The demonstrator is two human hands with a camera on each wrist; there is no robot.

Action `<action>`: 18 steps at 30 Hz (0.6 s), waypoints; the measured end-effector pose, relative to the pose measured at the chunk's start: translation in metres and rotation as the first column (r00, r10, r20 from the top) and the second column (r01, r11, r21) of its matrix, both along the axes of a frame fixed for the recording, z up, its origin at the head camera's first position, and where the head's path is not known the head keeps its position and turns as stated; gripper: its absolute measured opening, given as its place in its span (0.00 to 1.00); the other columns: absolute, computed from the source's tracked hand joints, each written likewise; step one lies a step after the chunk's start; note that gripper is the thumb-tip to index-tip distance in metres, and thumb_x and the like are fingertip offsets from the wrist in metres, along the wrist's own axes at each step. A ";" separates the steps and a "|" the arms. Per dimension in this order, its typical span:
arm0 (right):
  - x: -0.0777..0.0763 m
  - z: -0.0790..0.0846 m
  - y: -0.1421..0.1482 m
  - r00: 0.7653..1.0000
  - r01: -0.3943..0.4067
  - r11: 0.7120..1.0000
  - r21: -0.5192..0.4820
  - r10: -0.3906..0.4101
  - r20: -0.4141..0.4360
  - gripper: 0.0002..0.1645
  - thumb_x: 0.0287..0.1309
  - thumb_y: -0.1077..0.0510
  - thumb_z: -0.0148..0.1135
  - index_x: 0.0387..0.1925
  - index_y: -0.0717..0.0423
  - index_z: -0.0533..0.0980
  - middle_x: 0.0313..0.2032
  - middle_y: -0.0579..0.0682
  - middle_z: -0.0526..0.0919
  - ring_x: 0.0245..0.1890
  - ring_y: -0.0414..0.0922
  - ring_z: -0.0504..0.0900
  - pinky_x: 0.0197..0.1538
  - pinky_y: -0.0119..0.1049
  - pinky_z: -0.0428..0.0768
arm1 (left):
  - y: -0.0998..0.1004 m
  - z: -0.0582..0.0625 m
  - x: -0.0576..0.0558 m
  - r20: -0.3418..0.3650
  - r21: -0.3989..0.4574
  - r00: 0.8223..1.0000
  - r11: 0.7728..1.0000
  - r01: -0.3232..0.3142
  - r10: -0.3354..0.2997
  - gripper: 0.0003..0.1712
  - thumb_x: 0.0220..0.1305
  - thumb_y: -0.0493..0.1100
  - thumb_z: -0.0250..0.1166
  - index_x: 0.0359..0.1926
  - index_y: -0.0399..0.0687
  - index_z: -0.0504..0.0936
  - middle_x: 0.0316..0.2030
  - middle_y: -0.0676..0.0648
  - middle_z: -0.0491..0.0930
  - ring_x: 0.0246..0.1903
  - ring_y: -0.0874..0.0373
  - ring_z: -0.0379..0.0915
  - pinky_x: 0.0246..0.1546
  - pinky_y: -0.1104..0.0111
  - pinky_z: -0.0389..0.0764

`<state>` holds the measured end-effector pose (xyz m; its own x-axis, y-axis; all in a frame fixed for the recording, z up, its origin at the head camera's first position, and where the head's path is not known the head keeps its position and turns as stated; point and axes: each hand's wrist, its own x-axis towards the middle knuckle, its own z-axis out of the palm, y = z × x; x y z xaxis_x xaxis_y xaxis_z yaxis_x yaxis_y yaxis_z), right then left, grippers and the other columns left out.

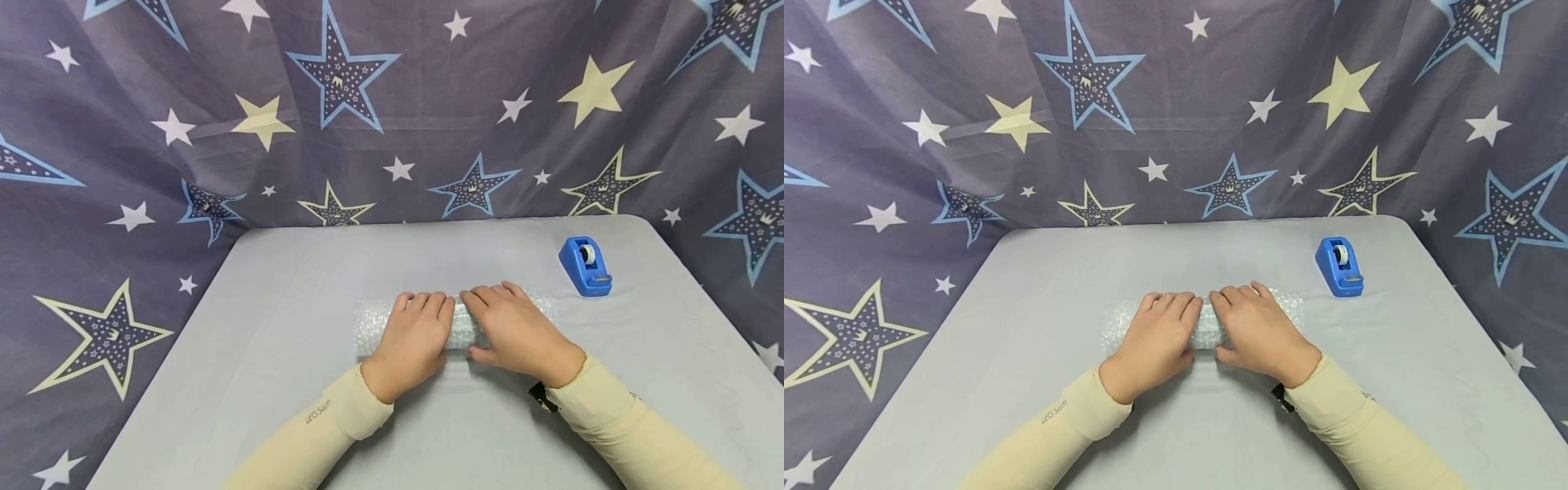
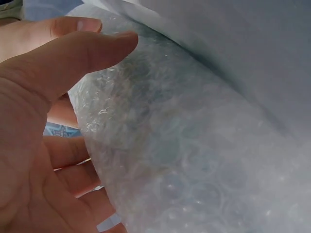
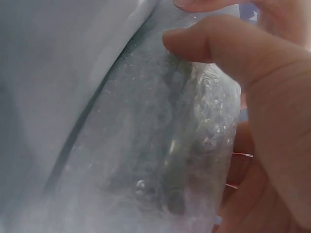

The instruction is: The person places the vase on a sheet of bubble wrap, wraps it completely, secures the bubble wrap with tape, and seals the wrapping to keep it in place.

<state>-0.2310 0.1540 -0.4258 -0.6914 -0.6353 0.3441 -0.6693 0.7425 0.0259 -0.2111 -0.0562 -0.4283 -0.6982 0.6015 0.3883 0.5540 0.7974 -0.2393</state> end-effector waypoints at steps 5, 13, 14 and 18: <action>-0.001 0.000 0.000 1.000 0.006 1.000 0.002 -0.006 0.007 0.56 0.36 0.37 0.81 0.65 0.64 0.75 0.58 0.57 0.83 0.58 0.56 0.81 0.64 0.64 0.72 | 0.000 -0.002 -0.003 -0.001 0.016 1.000 1.000 0.002 -0.002 0.37 0.46 0.46 0.75 0.61 0.43 0.79 0.53 0.48 0.82 0.50 0.50 0.81 0.54 0.53 0.74; -0.002 -0.004 0.001 0.999 0.019 1.000 0.020 -0.019 0.028 0.59 0.36 0.37 0.82 0.67 0.65 0.72 0.60 0.58 0.81 0.61 0.57 0.80 0.66 0.66 0.70 | -0.001 -0.008 -0.008 0.009 0.047 1.000 0.999 0.011 -0.011 0.39 0.46 0.47 0.75 0.62 0.43 0.78 0.55 0.48 0.82 0.51 0.51 0.80 0.54 0.54 0.73; -0.003 -0.004 0.001 0.999 0.020 1.000 0.023 -0.021 0.029 0.60 0.37 0.37 0.82 0.67 0.65 0.72 0.60 0.58 0.81 0.61 0.57 0.79 0.66 0.67 0.69 | -0.001 -0.009 -0.009 0.009 0.050 1.000 0.999 0.012 -0.013 0.40 0.46 0.47 0.74 0.63 0.43 0.78 0.55 0.48 0.82 0.51 0.51 0.80 0.54 0.54 0.73; -0.003 -0.004 0.002 0.999 0.022 0.999 0.029 -0.023 0.030 0.60 0.37 0.37 0.83 0.68 0.65 0.71 0.61 0.58 0.80 0.62 0.58 0.79 0.67 0.67 0.68 | -0.002 -0.010 -0.011 0.009 0.062 1.000 0.998 0.014 -0.014 0.41 0.44 0.47 0.74 0.63 0.43 0.78 0.55 0.49 0.82 0.51 0.51 0.80 0.53 0.55 0.73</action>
